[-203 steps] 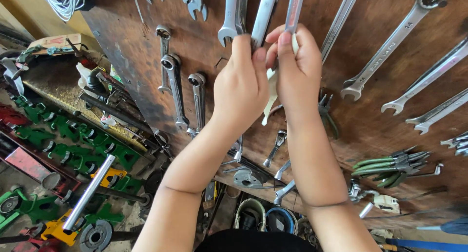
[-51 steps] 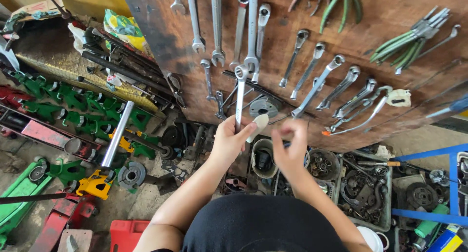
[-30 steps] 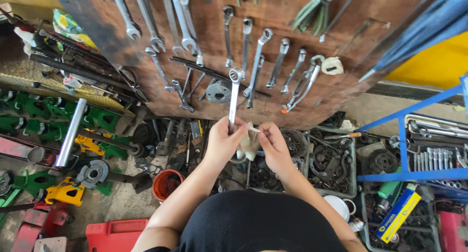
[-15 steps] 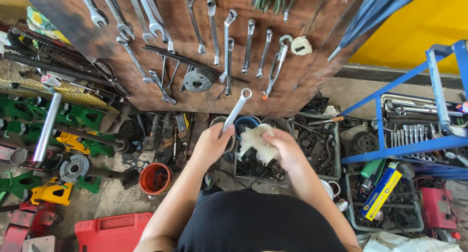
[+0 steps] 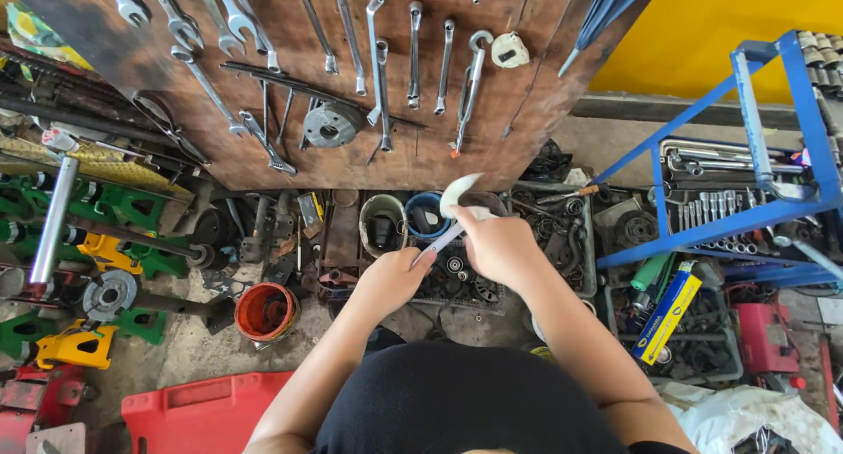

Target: Cleaning and organizing metal wrenches on a wall-mounted tool board.

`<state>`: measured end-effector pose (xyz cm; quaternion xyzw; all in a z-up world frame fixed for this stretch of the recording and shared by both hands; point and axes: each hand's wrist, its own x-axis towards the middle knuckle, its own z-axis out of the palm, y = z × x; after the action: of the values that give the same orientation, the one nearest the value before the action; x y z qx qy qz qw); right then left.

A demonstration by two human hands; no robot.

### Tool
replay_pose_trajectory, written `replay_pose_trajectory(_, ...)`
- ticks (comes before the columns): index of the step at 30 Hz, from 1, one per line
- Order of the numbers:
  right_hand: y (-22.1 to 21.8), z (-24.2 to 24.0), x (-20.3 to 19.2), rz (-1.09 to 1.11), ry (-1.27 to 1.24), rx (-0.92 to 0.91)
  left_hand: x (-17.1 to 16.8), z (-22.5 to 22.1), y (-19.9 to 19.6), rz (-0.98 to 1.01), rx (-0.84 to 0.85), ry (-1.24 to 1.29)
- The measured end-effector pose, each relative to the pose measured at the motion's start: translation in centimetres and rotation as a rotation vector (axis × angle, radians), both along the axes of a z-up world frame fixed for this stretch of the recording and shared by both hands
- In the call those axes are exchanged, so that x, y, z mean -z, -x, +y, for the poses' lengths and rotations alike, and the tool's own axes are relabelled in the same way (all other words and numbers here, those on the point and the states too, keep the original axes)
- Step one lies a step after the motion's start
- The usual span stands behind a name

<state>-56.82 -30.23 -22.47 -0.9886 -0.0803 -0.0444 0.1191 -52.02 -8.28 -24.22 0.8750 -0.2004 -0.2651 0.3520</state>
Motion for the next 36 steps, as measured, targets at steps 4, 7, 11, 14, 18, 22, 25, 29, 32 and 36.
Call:
replay_pose_trajectory(4, 1.9, 1.2, -2.2, 0.183, 0.058, 0.041, -0.2, -0.3, 0.7, -0.025, -0.002, 0.007)
replay_pose_trajectory(7, 3.2, 1.7, -4.9, 0.25, 0.074, 0.06, -0.1, -0.4, 1.0, -0.056, -0.006, 0.028)
replay_pose_trajectory(11, 4.8, 1.4, -6.9, 0.06, -0.153, 0.179, -0.9, -0.4, 1.4, -0.097, -0.003, 0.041)
replay_pose_trajectory(14, 4.6, -0.8, -5.5, -0.264, -0.262, 0.245, -1.1, -0.3, 1.4, -0.125, 0.013, 0.003)
replay_pose_trajectory(18, 3.4, -1.9, -7.0, -0.582, -0.238, 0.002, -1.4, -0.2, 1.6, -0.134, 0.071, -0.018)
replay_pose_trajectory(22, 2.1, -2.9, -5.3, -0.438, -0.228, -0.101, -1.0, -0.1, 1.5, -0.206, 0.112, -0.001)
replay_pose_trajectory(25, 1.1, -3.9, -2.7, 0.127, -0.416, 0.097, -1.8, 0.0, 1.3, -0.165, 0.142, -0.078)
replay_pose_trajectory(29, -0.1, -6.1, 3.5, 0.395, -0.687, 0.181, -0.8, 0.4, 1.1, -0.261, 0.191, -0.093)
replay_pose_trajectory(32, -0.2, -6.2, 6.8, 0.38, -0.873, 0.244, -0.6, 0.4, 1.2, -0.241, 0.185, -0.113)
replay_pose_trajectory(36, 0.2, -5.4, 9.5, 0.266, -1.222, 0.386, 0.3, 0.3, 1.5, -0.187, 0.154, -0.095)
